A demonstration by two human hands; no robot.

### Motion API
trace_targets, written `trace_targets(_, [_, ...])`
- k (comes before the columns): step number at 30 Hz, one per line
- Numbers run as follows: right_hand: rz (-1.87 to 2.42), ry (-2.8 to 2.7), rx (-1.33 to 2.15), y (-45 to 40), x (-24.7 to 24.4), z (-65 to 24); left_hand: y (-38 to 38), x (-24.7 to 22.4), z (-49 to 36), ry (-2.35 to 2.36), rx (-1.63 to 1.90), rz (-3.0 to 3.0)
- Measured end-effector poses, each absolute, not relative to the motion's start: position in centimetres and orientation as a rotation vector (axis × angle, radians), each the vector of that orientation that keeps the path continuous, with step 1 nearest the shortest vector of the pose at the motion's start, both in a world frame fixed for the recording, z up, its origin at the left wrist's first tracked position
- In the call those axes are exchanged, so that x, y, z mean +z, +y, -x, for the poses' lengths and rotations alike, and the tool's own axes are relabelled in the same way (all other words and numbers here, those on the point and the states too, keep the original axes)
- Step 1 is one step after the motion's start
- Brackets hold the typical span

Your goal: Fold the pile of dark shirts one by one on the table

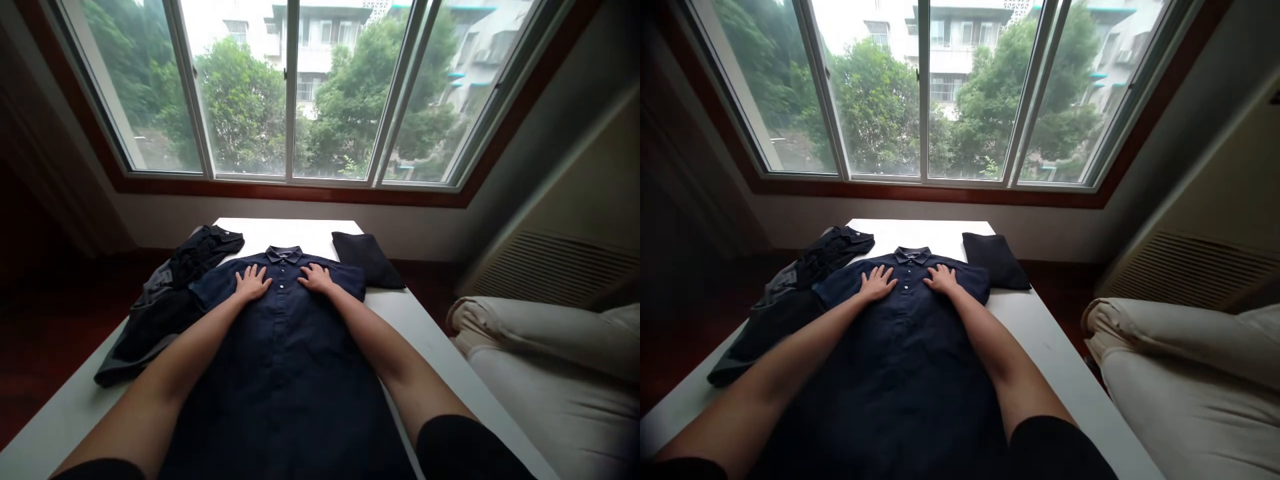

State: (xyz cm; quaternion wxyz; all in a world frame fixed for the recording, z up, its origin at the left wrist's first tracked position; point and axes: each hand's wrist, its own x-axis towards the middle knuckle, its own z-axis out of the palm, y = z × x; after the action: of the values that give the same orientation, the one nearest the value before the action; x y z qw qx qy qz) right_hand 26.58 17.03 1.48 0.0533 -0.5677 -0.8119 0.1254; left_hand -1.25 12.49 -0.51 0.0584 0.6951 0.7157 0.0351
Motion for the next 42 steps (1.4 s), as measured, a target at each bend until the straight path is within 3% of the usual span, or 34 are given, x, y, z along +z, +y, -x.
trace_targets(13, [1.721, -2.477, 0.368, 25.7, -0.1, -24.0, 21.2, -0.7, 4.4, 2.155, 0.144, -2.127])
trace_targets(21, [1.761, -2.315, 0.233, 27.2, 3.6, -27.8, 20.6, 0.9, 3.1, 2.200, 0.320, -2.202])
trace_targets(27, [2.139, -2.126, 0.144, 27.9, 6.9, -35.8, 13.1, 3.2, -5.7, 1.614, 0.578, -2.576])
trace_targets(32, [2.263, -2.176, 0.316, 28.1, 7.1, -38.5, 1.8, 4.7, -14.3, 0.677, 0.369, -2.834])
trace_targets(36, [2.212, -2.239, 0.449, 28.7, 7.2, -38.7, -4.8, 3.9, -19.0, 0.396, 0.140, -2.854])
trace_targets(42, [2.110, -2.188, 0.404, 30.1, 8.8, -38.5, -8.3, 2.3, -22.3, 0.247, 0.004, -2.827])
